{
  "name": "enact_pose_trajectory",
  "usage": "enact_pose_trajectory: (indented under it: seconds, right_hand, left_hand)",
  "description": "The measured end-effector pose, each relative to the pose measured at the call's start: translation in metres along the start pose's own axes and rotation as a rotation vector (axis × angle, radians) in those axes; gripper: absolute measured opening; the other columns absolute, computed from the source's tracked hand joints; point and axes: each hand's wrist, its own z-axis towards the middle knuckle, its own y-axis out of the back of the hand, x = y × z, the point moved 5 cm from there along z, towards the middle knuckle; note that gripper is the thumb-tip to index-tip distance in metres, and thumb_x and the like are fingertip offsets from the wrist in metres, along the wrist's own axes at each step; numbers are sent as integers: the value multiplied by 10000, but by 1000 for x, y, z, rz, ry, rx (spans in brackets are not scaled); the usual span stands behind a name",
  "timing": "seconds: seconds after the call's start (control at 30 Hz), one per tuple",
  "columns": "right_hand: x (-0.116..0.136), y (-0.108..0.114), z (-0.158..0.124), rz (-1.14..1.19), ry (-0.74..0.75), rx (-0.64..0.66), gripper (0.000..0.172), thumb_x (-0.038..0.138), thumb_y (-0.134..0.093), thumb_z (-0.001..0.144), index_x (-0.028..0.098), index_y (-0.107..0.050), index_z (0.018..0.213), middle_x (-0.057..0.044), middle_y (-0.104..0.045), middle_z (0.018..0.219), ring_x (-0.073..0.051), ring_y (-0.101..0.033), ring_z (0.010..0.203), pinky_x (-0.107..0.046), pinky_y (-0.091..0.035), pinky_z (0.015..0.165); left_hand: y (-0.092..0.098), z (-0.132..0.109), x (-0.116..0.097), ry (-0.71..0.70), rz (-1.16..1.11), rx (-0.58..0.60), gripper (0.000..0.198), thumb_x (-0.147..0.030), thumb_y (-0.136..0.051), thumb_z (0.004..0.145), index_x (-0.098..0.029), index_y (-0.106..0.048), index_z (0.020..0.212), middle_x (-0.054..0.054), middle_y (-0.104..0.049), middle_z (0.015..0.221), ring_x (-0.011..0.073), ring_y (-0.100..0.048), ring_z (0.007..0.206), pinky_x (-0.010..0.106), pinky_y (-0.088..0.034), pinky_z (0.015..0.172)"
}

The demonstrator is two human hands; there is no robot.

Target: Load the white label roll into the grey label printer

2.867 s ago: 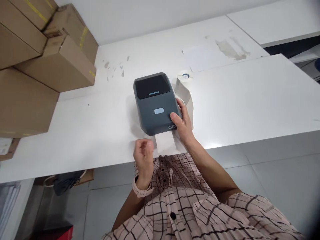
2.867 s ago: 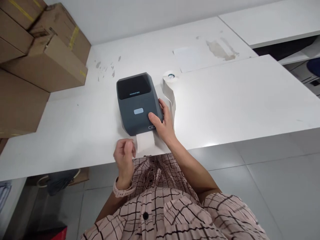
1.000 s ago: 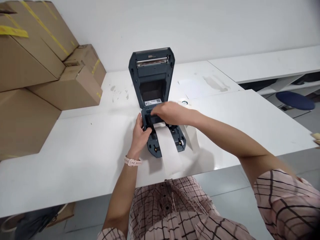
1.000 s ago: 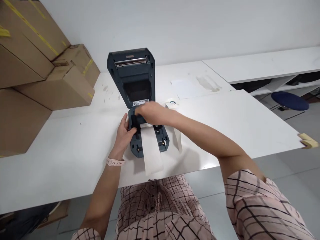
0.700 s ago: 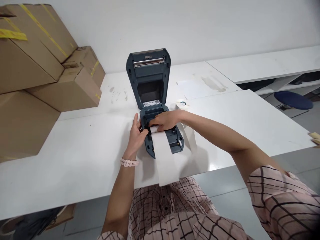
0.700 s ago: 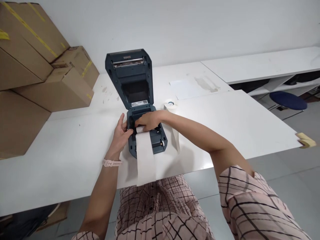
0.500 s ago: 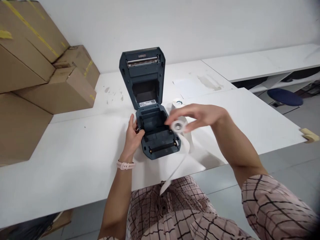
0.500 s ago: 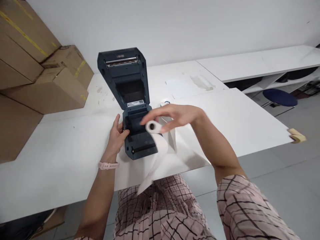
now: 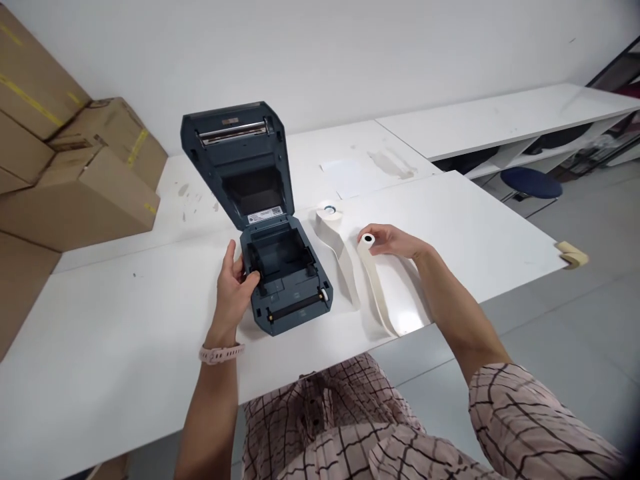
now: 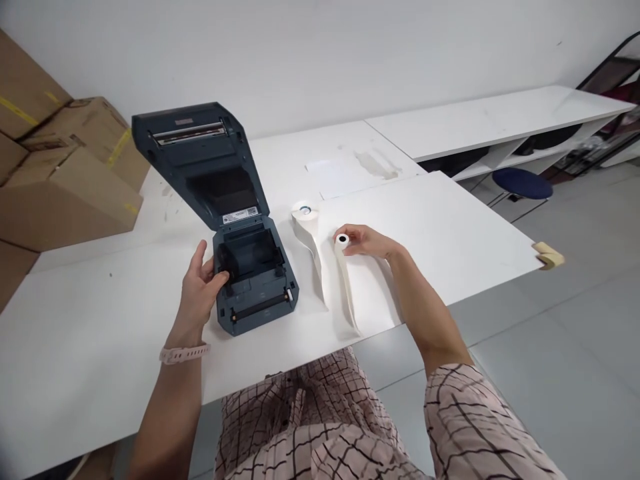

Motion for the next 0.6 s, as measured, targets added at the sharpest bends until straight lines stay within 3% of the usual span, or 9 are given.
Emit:
enact_pose_trajectory:
  seconds: [0.13,0.27,0.37,0.47,0.6]
  right_hand:
    - [-4,16,-2,73,7,25,603,340,-850,777,281,-669,1348,-99,-693,1383,-245,-662,1232,-498,-516,1071]
    - [11,34,27,137,12,-69,671,286,-875,725,266,-660,1360,-127,-653,1451,-261,-610,1340,-530,-488,1119]
    - [28,18,75,61,-4,11,800,225,-916,615,268,-647,1367,-117,-614,1494,-284,-585,1357,-546,-491,1110]
    - [36,-6,112,-80,-65,92,799,223,-932,545,231,-672,1300,-105,-688,1359,-312,-641,1232,-549,-512,1071]
    - [54,-19,116,-61,-19,91,666,351,-911,593,199,-692,1203,-100,-740,1206,-305,-679,1103,-471,-547,1004]
  left_hand:
    - [-2,-1,-2,7,0,40,984,-266,-688,863,-250,-151,1688,153,-545,1577,247,-603,1373,425,-507,1137]
    - [-4,0,-4,-18,4,91,1004,-254,-678,863,-231,-112,1692,159,-533,1585,240,-579,1403,403,-486,1156]
    - [-4,2,-2,-38,-20,103,1017,-246,-671,865,-222,-81,1693,161,-521,1594,233,-567,1415,409,-452,1186]
    - [-3,3,3,-51,-50,136,1027,-265,-661,889,-238,-23,1693,162,-465,1637,245,-551,1428,444,-439,1196]
    - [-3,3,10,-62,-50,173,969,-277,-603,943,-301,15,1689,123,-383,1693,247,-469,1499,478,-397,1228]
